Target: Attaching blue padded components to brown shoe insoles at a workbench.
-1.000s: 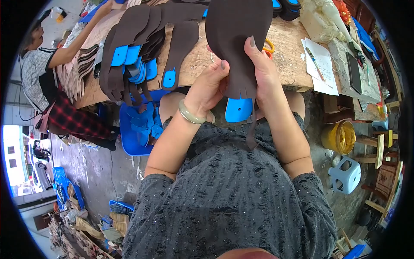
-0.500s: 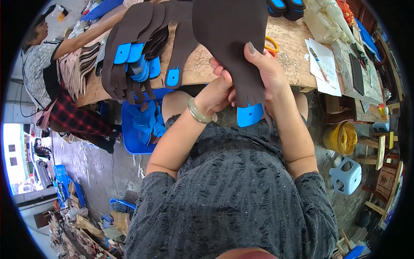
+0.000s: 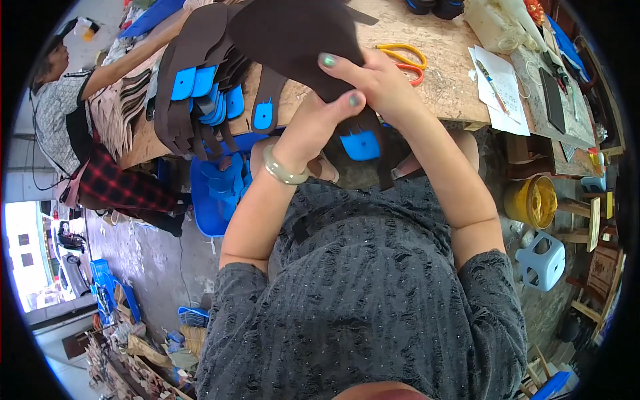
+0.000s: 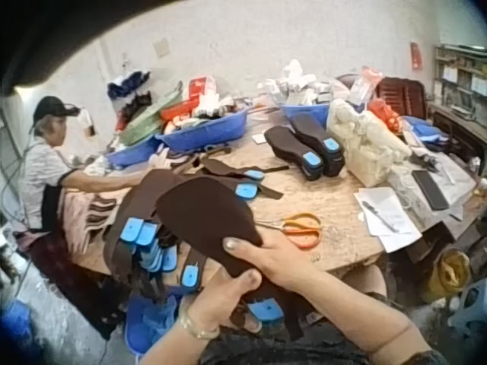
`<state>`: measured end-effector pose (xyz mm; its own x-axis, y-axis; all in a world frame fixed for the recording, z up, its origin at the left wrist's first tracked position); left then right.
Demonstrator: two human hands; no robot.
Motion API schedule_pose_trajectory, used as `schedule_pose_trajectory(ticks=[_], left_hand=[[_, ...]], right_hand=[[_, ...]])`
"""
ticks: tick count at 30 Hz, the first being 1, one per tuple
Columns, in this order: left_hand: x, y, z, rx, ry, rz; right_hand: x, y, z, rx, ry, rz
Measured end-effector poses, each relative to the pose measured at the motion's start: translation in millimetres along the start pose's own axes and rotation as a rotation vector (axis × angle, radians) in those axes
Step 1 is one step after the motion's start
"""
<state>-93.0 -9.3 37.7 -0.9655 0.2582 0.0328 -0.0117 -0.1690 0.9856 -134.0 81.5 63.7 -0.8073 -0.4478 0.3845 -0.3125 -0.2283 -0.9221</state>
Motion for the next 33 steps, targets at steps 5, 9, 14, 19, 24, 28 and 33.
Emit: schedule_pose_trajectory(ticks=[5,9,14,19,24,28,33], left_hand=[[-1.5,-2.9,0.7,-0.268,0.124,0.039],[-2.9,-10.0,-21.3,-0.538,0.161,0.024],[-14.9,-1.1,-20.4,-0.6,0.238,-0.106],[-14.8,6.0,-17.2,-0.692,0.177,-0.073],[-12.0,4.4,-16.8,-0.663,0.181,-0.081],[-15.7,8.6,-10.6,-0.716,0.184,-0.132],[-14.4,14.8,-13.0,-0.624,0.156,-0.057]], right_hand=[[13.8,-8.5,9.8,-0.065,-0.174,0.069],[-5.3,33.3,1.7,0.409,-0.056,0.258],[-70.6,28.0,-6.0,0.245,-0.104,0.292],[-67.5,6.6,-15.9,0.093,-0.151,0.255],[-58.5,-10.8,-33.7,0.026,-0.187,0.189],[-46.4,-18.5,-47.8,0.273,-0.026,0.1],[-77.6,11.5,-19.6,0.431,-0.116,0.331]])
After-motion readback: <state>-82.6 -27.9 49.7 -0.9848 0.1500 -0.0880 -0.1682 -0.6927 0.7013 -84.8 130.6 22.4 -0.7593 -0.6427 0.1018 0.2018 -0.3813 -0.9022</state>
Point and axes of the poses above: each hand's wrist, its own x-axis towards the middle knuckle, its own z-axis out of the palm, y = z × x, the point moved 6 cm from there along x, towards the middle knuckle, and after that the axes turned 9 degrees about -z, right-handed, at the moved point
